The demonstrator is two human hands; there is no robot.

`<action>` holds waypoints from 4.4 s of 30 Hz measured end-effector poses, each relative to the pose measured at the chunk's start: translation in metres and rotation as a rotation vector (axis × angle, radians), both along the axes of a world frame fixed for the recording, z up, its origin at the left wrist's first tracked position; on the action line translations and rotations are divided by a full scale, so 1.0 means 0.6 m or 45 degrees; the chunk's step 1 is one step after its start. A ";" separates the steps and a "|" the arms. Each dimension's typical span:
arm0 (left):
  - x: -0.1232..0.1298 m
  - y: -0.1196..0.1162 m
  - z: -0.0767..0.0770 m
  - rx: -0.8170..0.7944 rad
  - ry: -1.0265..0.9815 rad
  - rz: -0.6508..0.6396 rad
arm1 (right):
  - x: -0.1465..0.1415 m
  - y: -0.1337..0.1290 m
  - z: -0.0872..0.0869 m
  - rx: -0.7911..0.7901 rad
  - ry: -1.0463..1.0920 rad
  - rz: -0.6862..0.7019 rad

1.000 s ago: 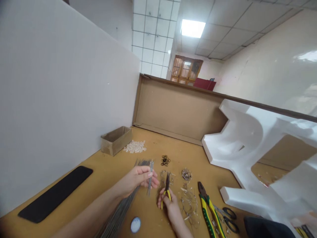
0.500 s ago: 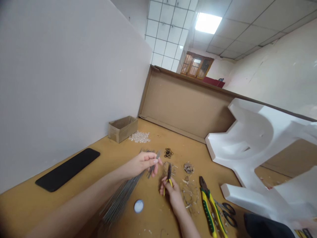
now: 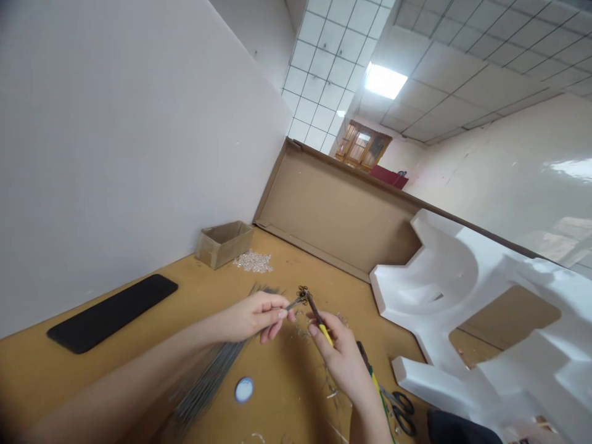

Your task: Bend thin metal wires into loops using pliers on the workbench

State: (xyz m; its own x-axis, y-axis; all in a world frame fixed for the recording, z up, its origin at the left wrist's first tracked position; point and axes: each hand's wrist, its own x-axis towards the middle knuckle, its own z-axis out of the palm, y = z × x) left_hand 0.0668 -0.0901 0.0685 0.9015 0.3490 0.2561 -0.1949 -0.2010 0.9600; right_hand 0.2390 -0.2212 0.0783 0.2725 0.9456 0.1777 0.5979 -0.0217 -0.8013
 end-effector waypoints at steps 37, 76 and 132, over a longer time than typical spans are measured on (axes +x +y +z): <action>-0.011 0.002 -0.006 0.507 0.253 0.197 | -0.019 0.026 -0.005 -0.150 0.025 0.256; -0.013 -0.005 -0.001 0.389 0.291 0.141 | -0.035 0.025 -0.001 -0.138 -0.083 0.183; 0.022 0.029 -0.044 0.318 0.292 -0.019 | 0.010 0.056 -0.049 -0.012 -0.674 -0.272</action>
